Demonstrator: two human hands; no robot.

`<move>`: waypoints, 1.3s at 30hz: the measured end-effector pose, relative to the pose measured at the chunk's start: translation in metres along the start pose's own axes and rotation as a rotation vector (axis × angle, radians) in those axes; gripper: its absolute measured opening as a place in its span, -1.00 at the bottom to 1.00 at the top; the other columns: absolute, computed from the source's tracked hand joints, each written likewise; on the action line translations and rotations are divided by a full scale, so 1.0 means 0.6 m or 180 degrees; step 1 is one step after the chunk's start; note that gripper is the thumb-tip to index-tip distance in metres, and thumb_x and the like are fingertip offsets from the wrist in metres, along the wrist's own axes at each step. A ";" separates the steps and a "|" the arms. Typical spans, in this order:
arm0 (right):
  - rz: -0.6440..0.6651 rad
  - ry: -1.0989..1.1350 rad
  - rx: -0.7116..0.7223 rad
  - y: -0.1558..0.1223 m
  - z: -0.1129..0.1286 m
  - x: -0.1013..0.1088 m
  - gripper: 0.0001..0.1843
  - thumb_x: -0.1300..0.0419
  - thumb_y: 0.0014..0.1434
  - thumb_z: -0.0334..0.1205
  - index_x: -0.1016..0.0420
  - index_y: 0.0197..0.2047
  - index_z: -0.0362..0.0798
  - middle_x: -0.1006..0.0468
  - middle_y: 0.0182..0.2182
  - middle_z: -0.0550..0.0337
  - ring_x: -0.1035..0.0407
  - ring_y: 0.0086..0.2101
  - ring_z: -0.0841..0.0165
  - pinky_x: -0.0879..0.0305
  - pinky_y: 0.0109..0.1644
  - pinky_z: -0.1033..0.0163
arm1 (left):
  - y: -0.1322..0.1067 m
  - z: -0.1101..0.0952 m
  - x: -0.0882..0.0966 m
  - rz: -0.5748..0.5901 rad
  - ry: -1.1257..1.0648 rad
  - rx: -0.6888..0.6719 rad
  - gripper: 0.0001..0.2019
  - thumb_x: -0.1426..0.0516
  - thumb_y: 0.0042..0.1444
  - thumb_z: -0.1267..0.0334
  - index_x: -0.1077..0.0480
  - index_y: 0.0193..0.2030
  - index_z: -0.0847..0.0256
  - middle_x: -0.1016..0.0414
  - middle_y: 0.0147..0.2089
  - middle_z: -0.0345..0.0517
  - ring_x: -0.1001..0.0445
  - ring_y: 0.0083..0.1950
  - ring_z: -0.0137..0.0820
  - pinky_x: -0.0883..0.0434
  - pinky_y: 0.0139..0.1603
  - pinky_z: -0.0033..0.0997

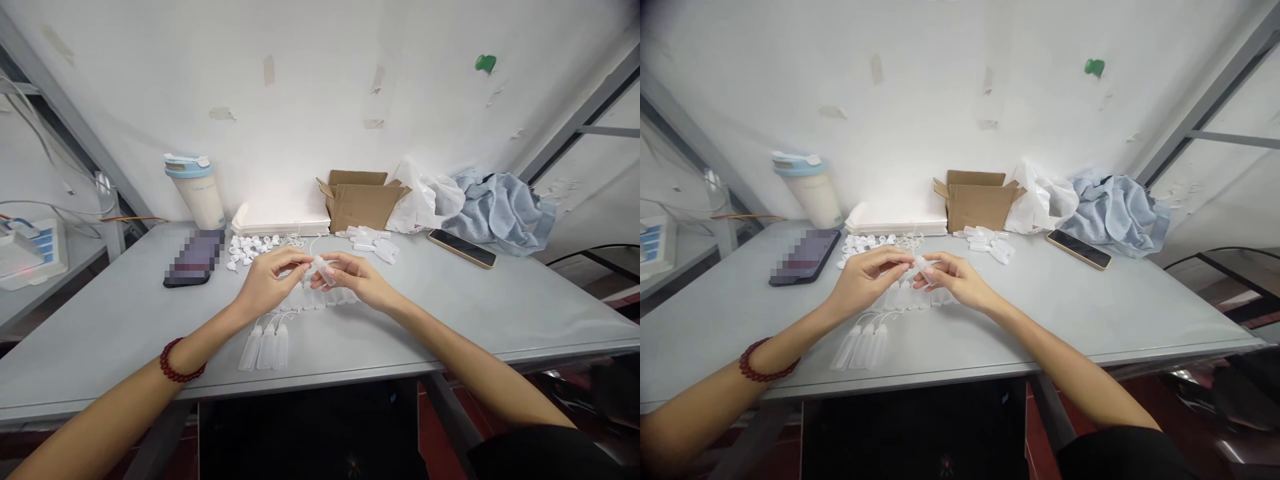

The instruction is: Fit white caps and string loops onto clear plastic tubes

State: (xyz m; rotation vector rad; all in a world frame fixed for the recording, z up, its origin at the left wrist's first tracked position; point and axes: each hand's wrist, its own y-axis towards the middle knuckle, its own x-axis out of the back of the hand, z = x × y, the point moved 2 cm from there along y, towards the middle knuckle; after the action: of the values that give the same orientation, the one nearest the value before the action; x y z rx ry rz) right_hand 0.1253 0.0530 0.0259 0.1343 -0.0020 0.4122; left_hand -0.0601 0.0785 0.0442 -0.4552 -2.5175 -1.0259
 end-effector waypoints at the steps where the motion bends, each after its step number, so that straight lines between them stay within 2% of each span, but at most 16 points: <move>1: 0.0003 0.0060 -0.0008 0.000 0.000 -0.001 -0.61 -0.21 0.20 -0.03 -0.39 0.02 -0.05 -0.61 -0.20 0.07 -0.54 -0.20 0.31 -0.41 -0.05 0.13 | -0.001 -0.002 0.000 -0.0121 0.0207 -0.0213 -0.86 -0.13 0.18 0.32 -0.54 -0.22 0.21 -0.56 -0.19 -0.03 -0.53 -0.18 -0.33 -0.49 -0.18 -0.35; 4: 0.0023 0.0305 -0.0018 0.001 -0.003 -0.001 -0.63 -0.22 0.20 -0.03 -0.38 -0.01 -0.05 -0.62 -0.22 0.07 -0.54 -0.20 0.30 -0.41 -0.03 0.11 | -0.005 -0.007 -0.002 -0.0300 0.0773 -0.0893 -0.87 -0.14 0.18 0.33 -0.50 -0.16 0.22 -0.54 -0.14 0.01 -0.51 -0.13 -0.29 -0.46 -0.10 -0.27; 7: 0.0052 0.0589 -0.0026 0.002 -0.007 -0.001 -0.65 -0.24 0.18 -0.04 -0.38 -0.04 -0.06 -0.62 -0.22 0.07 -0.52 -0.18 0.32 -0.39 0.01 0.10 | -0.007 -0.005 -0.008 -0.0177 0.1100 -0.1285 -0.79 -0.18 0.17 0.28 -0.44 -0.06 0.20 -0.52 -0.08 0.03 -0.47 -0.05 -0.23 -0.43 -0.01 -0.16; 12: 0.0176 0.0805 -0.0196 0.003 -0.012 -0.005 -0.64 -0.25 0.17 -0.04 -0.35 -0.05 -0.05 -0.62 -0.18 0.05 -0.52 -0.14 0.30 -0.33 0.10 0.06 | -0.009 0.003 -0.015 0.0026 0.1360 -0.1443 -0.65 -0.23 0.13 0.18 -0.37 0.04 0.21 -0.48 -0.04 0.08 -0.42 0.00 -0.16 -0.40 0.04 -0.07; 15: 0.0225 0.0831 -0.0267 0.002 -0.015 -0.010 -0.62 -0.27 0.16 -0.03 -0.33 -0.05 -0.04 -0.62 -0.18 0.04 -0.52 -0.11 0.27 -0.36 0.07 0.05 | -0.010 0.002 -0.016 0.0188 0.1462 -0.1505 -0.59 -0.24 0.11 0.10 -0.37 0.04 0.23 -0.48 -0.04 0.11 -0.40 0.01 -0.12 -0.40 0.03 -0.03; 19: 0.0218 0.0776 -0.0207 0.001 -0.014 -0.013 -0.65 -0.28 0.16 -0.09 -0.34 -0.07 -0.05 -0.63 -0.23 0.09 -0.53 -0.15 0.30 -0.38 0.02 0.10 | -0.010 -0.010 -0.013 0.0334 0.1656 -0.1621 -0.62 -0.21 0.13 0.17 -0.36 0.04 0.31 -0.47 -0.02 0.18 -0.38 0.02 -0.09 -0.41 0.01 -0.04; 24: 0.0135 0.0343 -0.0212 0.002 -0.005 -0.001 -0.75 -0.30 0.11 -0.15 -0.44 -0.19 -0.08 -0.61 -0.31 0.16 -0.51 -0.25 0.37 -0.39 -0.03 0.17 | -0.017 -0.034 0.003 0.0855 0.1570 -0.1339 -0.64 -0.19 0.14 0.26 -0.37 0.08 0.27 -0.48 -0.03 0.11 -0.37 0.05 -0.10 -0.39 0.02 -0.04; 30: -0.0430 0.0024 -0.0212 0.009 -0.010 0.026 -0.83 -0.28 0.08 -0.18 -0.45 -0.32 -0.11 -0.60 -0.39 0.17 -0.52 -0.36 0.39 -0.41 -0.17 0.21 | -0.067 -0.058 0.029 0.1556 0.1049 -0.0885 -0.62 -0.22 0.13 0.23 -0.36 0.10 0.19 -0.48 0.01 0.06 -0.36 0.06 -0.16 -0.42 0.02 -0.12; 34: -0.0583 -0.0086 -0.0242 0.011 -0.012 0.030 -0.89 -0.25 0.08 -0.24 -0.44 -0.34 -0.11 -0.58 -0.43 0.18 -0.51 -0.40 0.40 -0.40 -0.22 0.23 | -0.092 -0.066 0.038 0.1867 0.1029 -0.0643 -0.64 -0.24 0.11 0.22 -0.37 0.04 0.19 -0.48 -0.03 0.02 -0.37 0.01 -0.21 -0.45 -0.04 -0.23; 39: -0.0610 -0.0184 -0.0228 0.009 -0.007 0.026 -0.91 -0.22 0.09 -0.26 -0.43 -0.34 -0.11 -0.58 -0.45 0.19 -0.50 -0.41 0.40 -0.39 -0.26 0.25 | -0.099 -0.062 0.033 0.2092 0.1252 -0.0533 -0.69 -0.26 0.07 0.24 -0.41 -0.04 0.21 -0.49 -0.11 -0.03 -0.39 -0.06 -0.23 -0.44 -0.11 -0.30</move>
State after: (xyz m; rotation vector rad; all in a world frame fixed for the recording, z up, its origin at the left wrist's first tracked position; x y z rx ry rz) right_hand 0.1375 0.0649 0.0227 0.0749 -0.0603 0.2165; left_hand -0.0948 0.0146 0.0426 -0.9447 -1.7537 -0.9396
